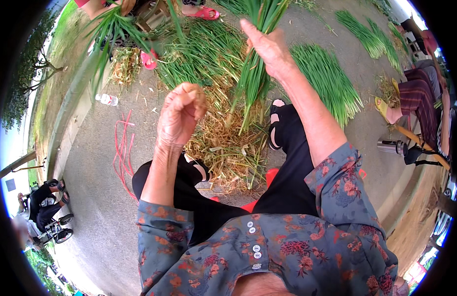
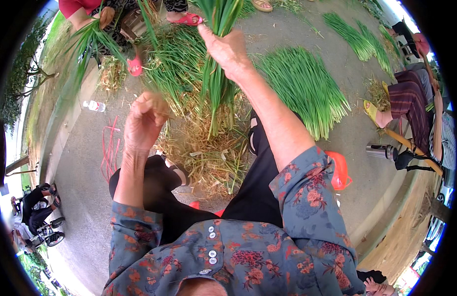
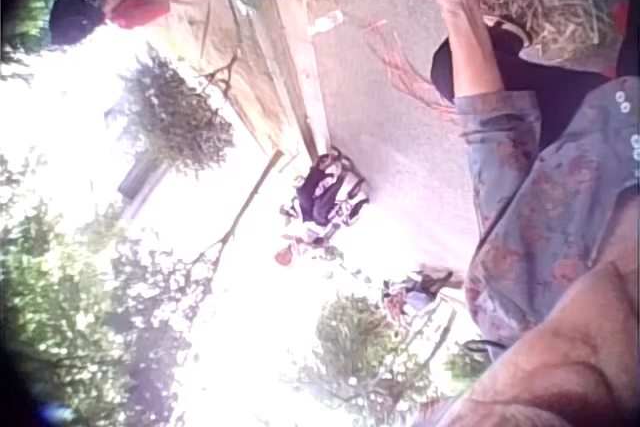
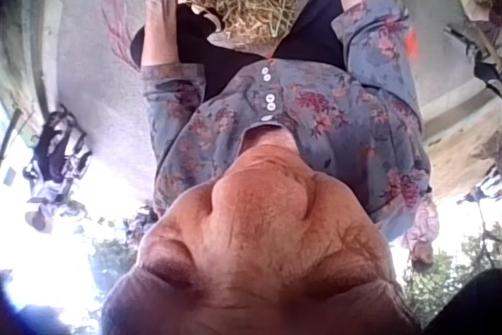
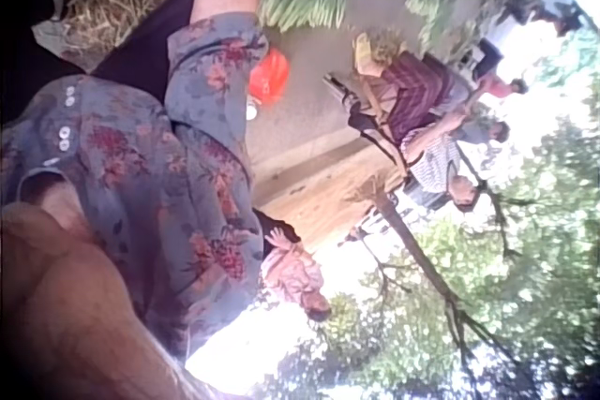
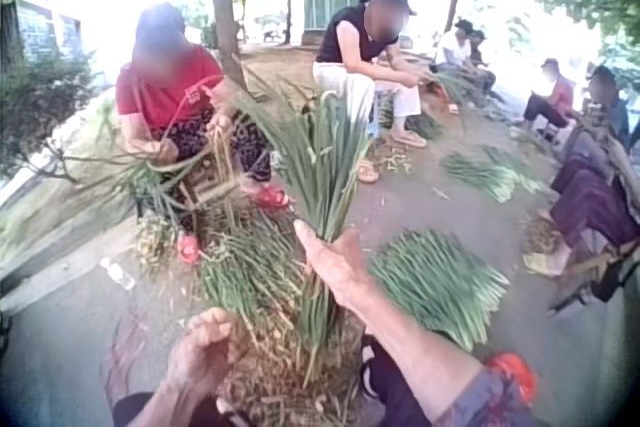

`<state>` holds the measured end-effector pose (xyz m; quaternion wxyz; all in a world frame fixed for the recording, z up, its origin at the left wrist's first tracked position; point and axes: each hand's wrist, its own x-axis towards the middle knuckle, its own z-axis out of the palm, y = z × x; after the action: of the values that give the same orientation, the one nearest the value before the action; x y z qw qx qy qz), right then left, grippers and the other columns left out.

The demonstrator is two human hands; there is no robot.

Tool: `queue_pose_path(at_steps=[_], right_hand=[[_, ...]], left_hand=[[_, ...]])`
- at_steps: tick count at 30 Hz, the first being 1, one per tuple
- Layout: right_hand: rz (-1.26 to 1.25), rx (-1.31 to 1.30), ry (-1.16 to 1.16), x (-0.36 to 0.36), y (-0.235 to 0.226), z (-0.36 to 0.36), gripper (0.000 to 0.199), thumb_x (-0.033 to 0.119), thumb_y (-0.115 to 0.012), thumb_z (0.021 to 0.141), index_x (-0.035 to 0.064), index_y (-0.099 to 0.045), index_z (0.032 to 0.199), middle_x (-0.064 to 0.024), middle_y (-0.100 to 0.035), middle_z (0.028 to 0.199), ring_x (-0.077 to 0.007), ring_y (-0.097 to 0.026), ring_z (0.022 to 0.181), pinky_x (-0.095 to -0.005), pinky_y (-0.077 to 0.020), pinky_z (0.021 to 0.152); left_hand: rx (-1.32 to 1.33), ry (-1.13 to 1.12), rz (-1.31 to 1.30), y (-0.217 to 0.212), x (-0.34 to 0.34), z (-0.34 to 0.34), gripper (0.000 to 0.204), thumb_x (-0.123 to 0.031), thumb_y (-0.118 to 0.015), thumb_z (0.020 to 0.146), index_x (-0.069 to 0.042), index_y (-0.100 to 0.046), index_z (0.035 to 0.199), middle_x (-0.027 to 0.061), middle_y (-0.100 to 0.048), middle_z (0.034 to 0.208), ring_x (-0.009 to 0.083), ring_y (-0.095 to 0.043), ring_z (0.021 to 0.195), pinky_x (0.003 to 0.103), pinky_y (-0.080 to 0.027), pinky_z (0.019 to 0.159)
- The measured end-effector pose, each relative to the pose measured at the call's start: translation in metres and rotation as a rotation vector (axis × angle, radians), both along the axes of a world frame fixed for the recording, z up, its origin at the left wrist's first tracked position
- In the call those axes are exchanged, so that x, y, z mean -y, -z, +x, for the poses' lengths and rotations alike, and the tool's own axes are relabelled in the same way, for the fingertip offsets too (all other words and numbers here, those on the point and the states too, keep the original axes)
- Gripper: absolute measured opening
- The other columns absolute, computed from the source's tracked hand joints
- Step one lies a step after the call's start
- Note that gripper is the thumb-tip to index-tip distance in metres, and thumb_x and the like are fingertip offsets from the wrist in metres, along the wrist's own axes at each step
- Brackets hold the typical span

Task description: The person bundles scallions by hand, gathering green stalks from a pile on the pavement and tying them into bunches using thin red plastic strips.

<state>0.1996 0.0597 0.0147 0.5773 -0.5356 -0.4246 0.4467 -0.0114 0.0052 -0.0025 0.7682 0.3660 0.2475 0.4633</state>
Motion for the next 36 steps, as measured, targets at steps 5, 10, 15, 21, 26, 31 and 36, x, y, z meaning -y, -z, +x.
queue_pose_path(at_steps=[5, 10, 15, 21, 26, 31, 36], right_hand=[[0.032, -0.05, 0.086, -0.011, 0.004, 0.023, 0.028, 0.029, -0.068, 0.074, 0.0077, -0.05, 0.071, -0.0005, -0.048, 0.059, -0.0104, -0.048, 0.05, -0.0255, -0.0438, 0.046], [-0.006, -0.195, 0.129, -0.009, 0.0, 0.04, 0.026, 0.025, -0.068, 0.074, 0.004, -0.053, 0.073, -0.0052, -0.051, 0.058, -0.0136, -0.049, 0.047, -0.0287, -0.045, 0.043], [-0.074, -0.297, 0.119, -0.012, -0.002, 0.042, 0.025, 0.023, -0.068, 0.074, 0.0031, -0.053, 0.077, -0.005, -0.051, 0.061, -0.0129, -0.049, 0.048, -0.0283, -0.0448, 0.043], [-0.115, -0.346, 0.058, -0.01, -0.004, 0.039, 0.025, 0.024, -0.068, 0.074, 0.0043, -0.052, 0.077, -0.0039, -0.05, 0.059, -0.0128, -0.049, 0.049, -0.0278, -0.0445, 0.044], [-0.106, -0.366, 0.026, -0.008, -0.004, 0.04, 0.026, 0.026, -0.067, 0.075, 0.0056, -0.051, 0.076, -0.0034, -0.049, 0.058, -0.0129, -0.049, 0.048, -0.0278, -0.0438, 0.043], [-0.131, -0.449, -0.013, -0.009, -0.005, 0.032, 0.025, 0.025, -0.067, 0.076, 0.0064, -0.05, 0.073, -0.0038, -0.05, 0.057, -0.0132, -0.048, 0.046, -0.0279, -0.0436, 0.043], [-0.152, -0.487, -0.013, -0.01, -0.004, 0.023, 0.025, 0.024, -0.067, 0.076, 0.0064, -0.05, 0.072, -0.0041, -0.05, 0.057, -0.0136, -0.048, 0.046, -0.0277, -0.0437, 0.043]], left_hand=[[-0.308, -0.063, -0.03, -0.002, 0.0, -0.014, 0.019, -0.016, -0.057, 0.077, -0.007, -0.048, 0.062, 0.0007, -0.044, 0.052, 0.0094, -0.039, 0.044, 0.024, -0.033, 0.043], [-1.316, 0.093, 0.524, 0.018, 0.008, -0.018, 0.016, -0.015, -0.059, 0.076, -0.001, -0.059, 0.067, 0.0066, -0.055, 0.055, 0.0161, -0.052, 0.048, 0.03, -0.042, 0.048], [-1.393, 0.038, 0.666, 0.022, 0.015, -0.006, 0.018, -0.017, -0.063, 0.07, -0.002, -0.064, 0.08, 0.0116, -0.056, 0.056, 0.0174, -0.053, 0.049, 0.032, -0.042, 0.051], [-1.39, -0.095, 0.654, 0.013, 0.012, 0.008, 0.017, -0.016, -0.066, 0.068, -0.001, -0.062, 0.075, 0.0076, -0.051, 0.051, 0.0116, -0.048, 0.047, 0.029, -0.039, 0.047], [-1.21, -0.079, 0.513, 0.014, 0.008, 0.02, 0.016, -0.012, -0.067, 0.071, -0.001, -0.06, 0.08, 0.0018, -0.053, 0.055, 0.0073, -0.047, 0.051, 0.023, -0.038, 0.047], [-0.855, -0.147, 0.534, 0.022, 0.005, 0.033, 0.015, -0.007, -0.066, 0.073, -0.001, -0.059, 0.084, -0.0019, -0.057, 0.071, 0.0048, -0.049, 0.059, 0.02, -0.041, 0.053], [-0.808, -0.137, 0.507, 0.022, 0.009, 0.044, 0.017, -0.003, -0.067, 0.071, -0.001, -0.058, 0.084, -0.0012, -0.057, 0.074, 0.0037, -0.05, 0.062, 0.018, -0.043, 0.056]])
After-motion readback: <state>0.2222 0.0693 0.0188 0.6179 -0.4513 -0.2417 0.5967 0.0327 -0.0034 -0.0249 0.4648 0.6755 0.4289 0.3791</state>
